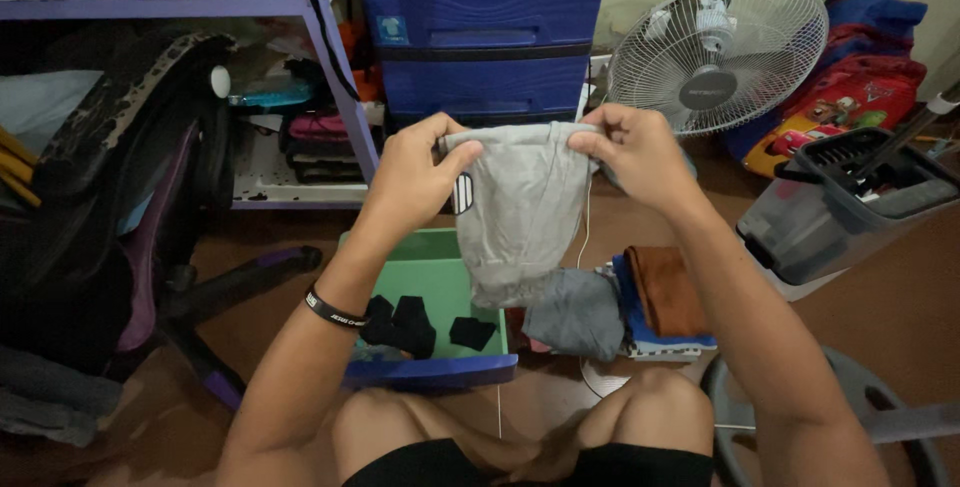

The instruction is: The person sits on the floor and folds various garments including shorts, underwear, and shirts. They place the folded items into a green plastic drawer and then slide it into a blue plastic storage unit.

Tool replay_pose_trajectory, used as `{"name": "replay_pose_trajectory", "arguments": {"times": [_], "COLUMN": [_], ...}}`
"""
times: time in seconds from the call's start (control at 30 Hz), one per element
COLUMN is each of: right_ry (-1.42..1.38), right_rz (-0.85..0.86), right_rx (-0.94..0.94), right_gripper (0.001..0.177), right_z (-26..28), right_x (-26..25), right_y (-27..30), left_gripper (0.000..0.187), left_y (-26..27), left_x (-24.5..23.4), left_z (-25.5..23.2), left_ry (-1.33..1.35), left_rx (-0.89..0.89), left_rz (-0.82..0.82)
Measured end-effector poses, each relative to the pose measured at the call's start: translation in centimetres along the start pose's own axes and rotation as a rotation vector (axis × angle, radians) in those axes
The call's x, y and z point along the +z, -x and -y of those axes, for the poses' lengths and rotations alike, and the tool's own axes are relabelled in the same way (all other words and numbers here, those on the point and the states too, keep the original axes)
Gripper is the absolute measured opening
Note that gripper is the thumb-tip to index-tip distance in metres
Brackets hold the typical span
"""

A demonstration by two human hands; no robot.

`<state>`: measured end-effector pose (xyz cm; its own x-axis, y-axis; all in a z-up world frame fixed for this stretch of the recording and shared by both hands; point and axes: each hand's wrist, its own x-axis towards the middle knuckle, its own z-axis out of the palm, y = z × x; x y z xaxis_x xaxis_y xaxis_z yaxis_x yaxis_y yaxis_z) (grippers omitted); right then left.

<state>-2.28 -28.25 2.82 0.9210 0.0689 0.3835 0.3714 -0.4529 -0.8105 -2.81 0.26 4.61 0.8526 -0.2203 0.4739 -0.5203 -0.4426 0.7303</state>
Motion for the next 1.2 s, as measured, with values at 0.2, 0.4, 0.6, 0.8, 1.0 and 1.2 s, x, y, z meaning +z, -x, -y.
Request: {"name": "replay_pose_trajectory", "arguments": {"times": [0.2, 0.4, 0.6, 0.8, 1.0, 1.2], "right_ry": [-0.003, 0.252, 0.242, -0.356, -0.329, -0.553], "right_rz": [-0.074, -0.226, -0.076, 0.467, 0.333, 0.423], "right_rx": [-0.067, -0.235, -0.586, -0.333, -0.129, 0.737], "right_gripper": [0.021, 0.023, 0.024, 0.022, 0.046, 0.103], "right_z": [-0.7, 0.6, 2.3, 2.8, -3.7, -14.2], "right_x": [-0.2, 0.0, -0.2, 2.5, 5.9, 12.8], "right_y": [0.1, 0.3, 1.2, 3.2, 3.2, 9.9], "left_gripper": [0.021, 0.011, 0.014, 0.016, 0.02, 0.022], "left_y": [0.1, 0.0, 0.9, 0.7, 0.2, 1.6], "left_x": [-0.2, -0.5, 0.2, 3.6, 8.7, 10.1], "left_z": [-0.2, -0.8, -0.6, 2.6, 5.8, 7.5], "left_ry": [0.036, 0.037, -0.285, 0.276, 1.473, 1.564], "left_rx": [0.107, 0.093, 0.383, 0.332, 0.205, -0.009], "left_rz": [-0.101, -0.223, -0.403, -0.511, -0.537, -0.383]}}
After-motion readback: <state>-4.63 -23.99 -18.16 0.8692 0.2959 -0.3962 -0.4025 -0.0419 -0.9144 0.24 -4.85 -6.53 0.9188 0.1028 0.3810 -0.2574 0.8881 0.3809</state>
